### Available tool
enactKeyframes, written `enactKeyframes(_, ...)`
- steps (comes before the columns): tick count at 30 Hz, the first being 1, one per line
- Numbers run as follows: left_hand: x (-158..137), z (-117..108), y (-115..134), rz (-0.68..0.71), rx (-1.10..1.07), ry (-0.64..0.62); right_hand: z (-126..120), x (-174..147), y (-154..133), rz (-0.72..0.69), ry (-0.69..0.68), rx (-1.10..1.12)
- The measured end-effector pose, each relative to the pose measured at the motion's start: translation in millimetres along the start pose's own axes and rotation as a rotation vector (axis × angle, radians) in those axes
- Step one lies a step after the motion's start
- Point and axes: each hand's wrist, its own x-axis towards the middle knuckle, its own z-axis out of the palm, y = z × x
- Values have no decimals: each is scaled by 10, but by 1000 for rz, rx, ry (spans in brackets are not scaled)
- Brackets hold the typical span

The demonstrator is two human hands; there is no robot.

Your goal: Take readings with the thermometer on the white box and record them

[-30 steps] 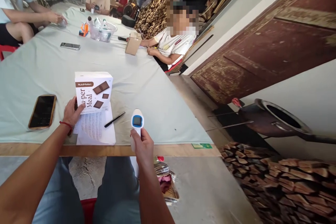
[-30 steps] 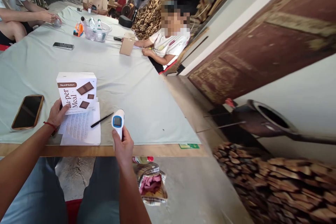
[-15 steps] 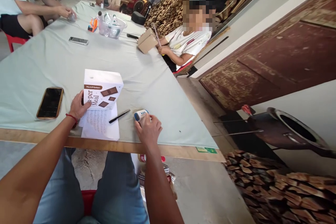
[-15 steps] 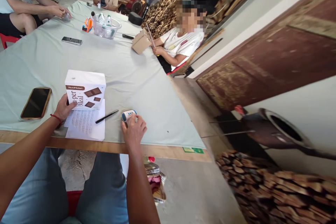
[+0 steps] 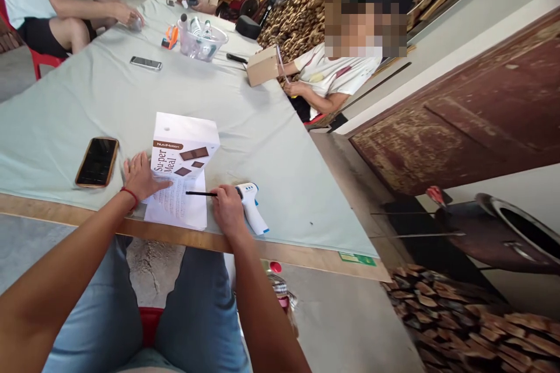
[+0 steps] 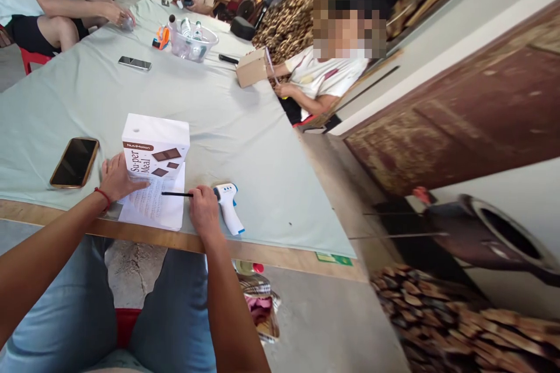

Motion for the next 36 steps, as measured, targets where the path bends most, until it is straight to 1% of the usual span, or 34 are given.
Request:
enactKeyframes(2, -144, 18, 3, -33, 99, -65, -35, -118, -87, 64, 176, 191)
enactKeyframes(3, -215, 24, 5, -37, 130, -95, -39, -183, -155, 128, 277, 303)
enactKeyframes(5, -336, 29, 10, -29, 172, -139, -24, -315, -325, 301, 449, 549)
enactKeyframes(6, -383, 29, 15, -27, 189, -154, -12, -377, -420, 378, 499, 664)
enactKeyframes(7, -419, 28, 21, -29, 205, -167, -4, -431, -513, 434, 507, 751)
enactKeyframes(8, -445, 26, 28, -33, 219, -177, -2, -475, -602, 461, 494, 809)
enactKeyframes(9, -462, 25, 35, -35, 231, -184, -7, -508, -685, 456, 459, 843)
enactKeyframes(13, -480, 23, 49, -7, 266, -199, -62, -525, -924, 309, 259, 807)
enactKeyframes(15, -481, 21, 54, 10, 278, -206, -60, -501, -986, 279, 211, 768)
enactKeyframes(20, -502, 3, 95, 1, 306, -223, 101, -517, -964, 295, 183, 719)
enactKeyframes(23, -513, -1, 116, 1, 318, -229, 199, -568, -901, 377, 180, 731)
enactKeyframes(26, -514, 6, 115, 7, 315, -219, 227, -592, -878, 439, 195, 707)
enactKeyframes(30, -511, 20, 99, 17, 300, -209, 210, -583, -901, 412, 190, 682)
enactKeyframes(36, -521, 29, 105, 20, 296, -203, 199, -573, -915, 384, 147, 681)
